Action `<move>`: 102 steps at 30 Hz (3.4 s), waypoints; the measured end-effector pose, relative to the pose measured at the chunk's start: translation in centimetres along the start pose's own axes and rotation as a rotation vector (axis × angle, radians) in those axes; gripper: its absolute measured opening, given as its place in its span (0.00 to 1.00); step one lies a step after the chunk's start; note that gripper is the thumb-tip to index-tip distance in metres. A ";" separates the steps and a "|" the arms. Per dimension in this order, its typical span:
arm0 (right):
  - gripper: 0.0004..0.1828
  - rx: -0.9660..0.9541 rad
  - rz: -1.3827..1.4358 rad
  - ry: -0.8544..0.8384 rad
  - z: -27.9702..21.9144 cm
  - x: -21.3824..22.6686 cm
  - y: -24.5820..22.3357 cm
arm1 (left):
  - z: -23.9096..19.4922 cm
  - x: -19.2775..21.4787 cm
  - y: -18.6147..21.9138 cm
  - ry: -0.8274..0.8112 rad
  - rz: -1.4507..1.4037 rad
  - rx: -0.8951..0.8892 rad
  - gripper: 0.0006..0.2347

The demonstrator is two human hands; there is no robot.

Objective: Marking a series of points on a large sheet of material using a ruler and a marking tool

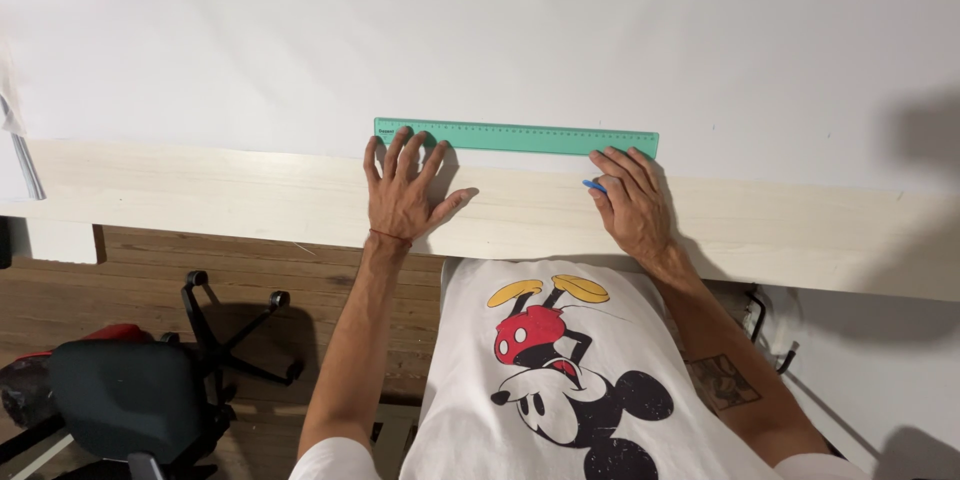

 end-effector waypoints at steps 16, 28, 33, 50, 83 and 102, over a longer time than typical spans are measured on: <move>0.22 -0.020 0.007 -0.015 -0.1 -0.2 0.1 | 0.0 0.1 -0.1 0.008 0.012 -0.006 0.34; 0.22 -0.047 0.010 -0.025 -0.4 -0.2 0.4 | -0.1 0.1 -0.1 -0.009 0.005 -0.002 0.34; 0.24 -0.052 0.002 -0.004 -0.2 -0.2 0.3 | 0.0 0.2 -0.2 0.002 -0.015 -0.006 0.33; 0.21 -0.213 0.117 0.012 -1.3 -0.9 2.7 | 0.5 0.2 -0.4 -0.050 -0.003 -0.006 0.38; 0.12 -0.834 0.601 -0.587 8.0 -17.1 3.2 | 0.3 -3.1 2.4 -0.829 0.042 -0.073 0.53; 0.12 -0.791 0.445 -0.691 5.8 -18.2 4.9 | 0.8 -2.6 3.0 -0.842 0.062 -0.100 0.53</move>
Point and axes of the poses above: each hand's wrist, its own z-axis towards the middle knuckle, its own x-axis out of the back of the hand, y = z × x, the point moved 10 cm from there along z, towards the middle knuckle, and after that the axes turned 13 degrees about y, right-handed, at the moved point
